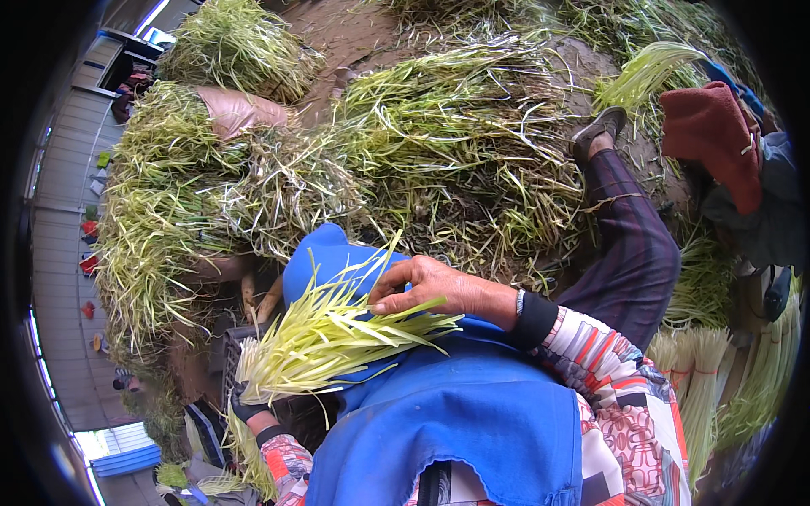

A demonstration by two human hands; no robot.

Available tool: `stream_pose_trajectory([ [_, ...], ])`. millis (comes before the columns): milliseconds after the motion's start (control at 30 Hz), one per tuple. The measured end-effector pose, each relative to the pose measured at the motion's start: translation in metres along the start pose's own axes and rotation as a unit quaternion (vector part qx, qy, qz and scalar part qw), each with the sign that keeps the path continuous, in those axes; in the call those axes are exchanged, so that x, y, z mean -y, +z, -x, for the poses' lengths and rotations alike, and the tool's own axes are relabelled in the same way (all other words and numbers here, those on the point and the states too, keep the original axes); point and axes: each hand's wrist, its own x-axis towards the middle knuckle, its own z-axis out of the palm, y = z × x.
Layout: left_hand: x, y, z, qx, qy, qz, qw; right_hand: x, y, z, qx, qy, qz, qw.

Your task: The person sits on the ground and repeatedly picks up bundles of light-colored plant stalks, separates them by hand, and places them into a black crate. The person also pulls individual stalks from a larger pile and discards them.

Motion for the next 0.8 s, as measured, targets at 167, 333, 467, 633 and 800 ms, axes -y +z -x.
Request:
stream_pose_trajectory([
  [167, -0.001, -0.001, 0.005, 0.024, -0.004, 0.019, 1.000, -0.006, 0.014, -0.007, -0.044, -0.026, 0.126, 0.991],
  [333, 0.003, -0.005, 0.012, -0.041, -0.021, 0.033, 0.998, -0.014, -0.003, -0.012, -0.294, -0.092, 0.334, 0.891],
  [467, 0.012, -0.015, 0.014, -0.116, -0.028, 0.033, 0.992, -0.017, -0.066, 0.016, -0.373, 0.162, 0.337, 0.849],
  [633, 0.015, -0.029, 0.007, -0.084, -0.023, 0.028, 0.996, -0.017, -0.057, 0.064, -0.333, 0.083, 0.367, 0.865],
  [800, 0.019, -0.023, 0.005, -0.077, -0.035, 0.030, 0.996, -0.018, -0.006, 0.067, -0.111, 0.073, -0.137, 0.982],
])
